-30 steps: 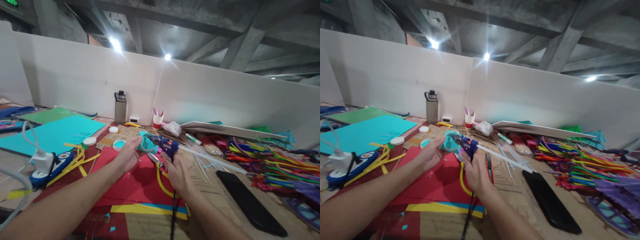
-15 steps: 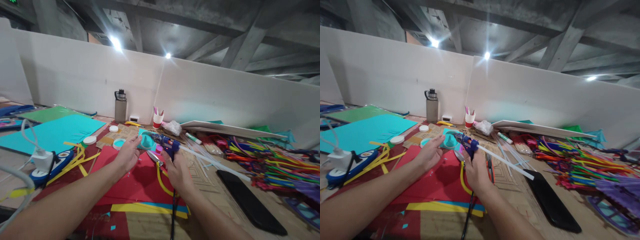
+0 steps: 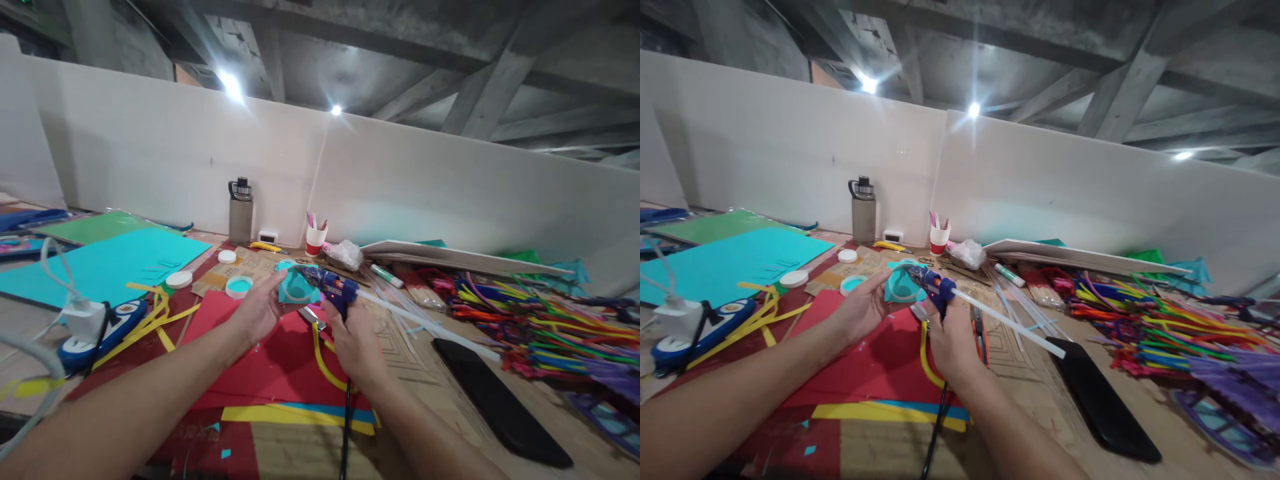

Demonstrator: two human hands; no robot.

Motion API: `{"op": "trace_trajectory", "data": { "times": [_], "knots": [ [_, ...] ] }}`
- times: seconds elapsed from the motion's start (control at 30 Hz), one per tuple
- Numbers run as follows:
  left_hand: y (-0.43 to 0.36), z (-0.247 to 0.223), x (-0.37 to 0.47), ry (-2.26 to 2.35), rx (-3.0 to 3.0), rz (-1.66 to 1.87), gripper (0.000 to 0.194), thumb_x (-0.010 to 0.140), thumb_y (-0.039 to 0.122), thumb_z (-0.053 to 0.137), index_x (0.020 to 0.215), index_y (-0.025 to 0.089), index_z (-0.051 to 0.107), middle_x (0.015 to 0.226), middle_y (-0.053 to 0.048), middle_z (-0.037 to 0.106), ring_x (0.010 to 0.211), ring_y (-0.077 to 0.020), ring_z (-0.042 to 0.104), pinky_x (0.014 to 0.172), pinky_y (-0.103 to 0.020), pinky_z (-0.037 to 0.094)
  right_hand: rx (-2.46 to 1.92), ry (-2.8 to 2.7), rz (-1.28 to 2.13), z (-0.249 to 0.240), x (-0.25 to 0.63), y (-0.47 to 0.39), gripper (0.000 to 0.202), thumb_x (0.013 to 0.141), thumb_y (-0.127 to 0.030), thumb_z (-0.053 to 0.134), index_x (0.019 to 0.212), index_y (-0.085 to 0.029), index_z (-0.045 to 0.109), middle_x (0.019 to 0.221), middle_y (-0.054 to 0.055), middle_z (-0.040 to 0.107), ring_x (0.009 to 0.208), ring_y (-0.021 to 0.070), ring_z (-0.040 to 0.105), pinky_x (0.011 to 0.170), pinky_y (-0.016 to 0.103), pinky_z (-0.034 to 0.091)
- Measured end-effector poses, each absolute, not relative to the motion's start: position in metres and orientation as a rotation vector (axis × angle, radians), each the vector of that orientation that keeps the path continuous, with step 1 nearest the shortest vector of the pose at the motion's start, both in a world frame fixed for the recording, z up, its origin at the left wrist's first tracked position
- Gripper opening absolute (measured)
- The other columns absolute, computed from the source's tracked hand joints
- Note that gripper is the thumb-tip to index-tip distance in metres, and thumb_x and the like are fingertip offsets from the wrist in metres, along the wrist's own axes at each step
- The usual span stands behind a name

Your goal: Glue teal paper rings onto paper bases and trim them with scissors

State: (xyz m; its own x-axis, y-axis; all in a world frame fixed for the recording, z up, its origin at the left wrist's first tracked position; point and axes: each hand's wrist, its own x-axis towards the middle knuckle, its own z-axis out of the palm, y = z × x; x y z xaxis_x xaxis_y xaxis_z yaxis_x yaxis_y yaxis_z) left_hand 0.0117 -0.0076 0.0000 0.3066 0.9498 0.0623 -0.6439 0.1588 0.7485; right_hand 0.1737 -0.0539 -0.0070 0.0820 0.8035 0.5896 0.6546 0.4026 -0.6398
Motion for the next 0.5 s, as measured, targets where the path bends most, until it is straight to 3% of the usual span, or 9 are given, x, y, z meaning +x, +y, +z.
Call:
{"op": "trace_trajectory", "data": {
  "times": [0.13,0.5],
  "knots": [
    [-0.0048,-0.0029,0.0131,0.545,0.784,1.224,0.021,0.082,0.026,0.057,0.095,0.011,0.065,0.095,-0.011,0.071,0.085,-0.0214,0.068,0.083,-0.043,0.054,-1.328,-1.647,0.165,-0.0079,0.1738,-0.0539,0.028,0.087,-0.037,0.046,0.099,-0.016,0.06,0.093,0.012,0.067,0.09,0.0263,0.061,0.078,0.037,0.047],
    [-0.0061,-0.0019,0.0141,0.523,0.79,1.281,0.017,0.082,0.021,0.058,0.092,0.01,0.067,0.087,-0.009,0.072,0.075,-0.0173,0.068,0.075,-0.036,0.058,-1.337,-1.658,0.159,-0.0102,0.1745,-0.0537,0.034,0.089,-0.039,0.044,0.106,-0.014,0.06,0.102,0.015,0.066,0.095,0.0274,0.059,0.082,0.04,0.046]
  ]
}}
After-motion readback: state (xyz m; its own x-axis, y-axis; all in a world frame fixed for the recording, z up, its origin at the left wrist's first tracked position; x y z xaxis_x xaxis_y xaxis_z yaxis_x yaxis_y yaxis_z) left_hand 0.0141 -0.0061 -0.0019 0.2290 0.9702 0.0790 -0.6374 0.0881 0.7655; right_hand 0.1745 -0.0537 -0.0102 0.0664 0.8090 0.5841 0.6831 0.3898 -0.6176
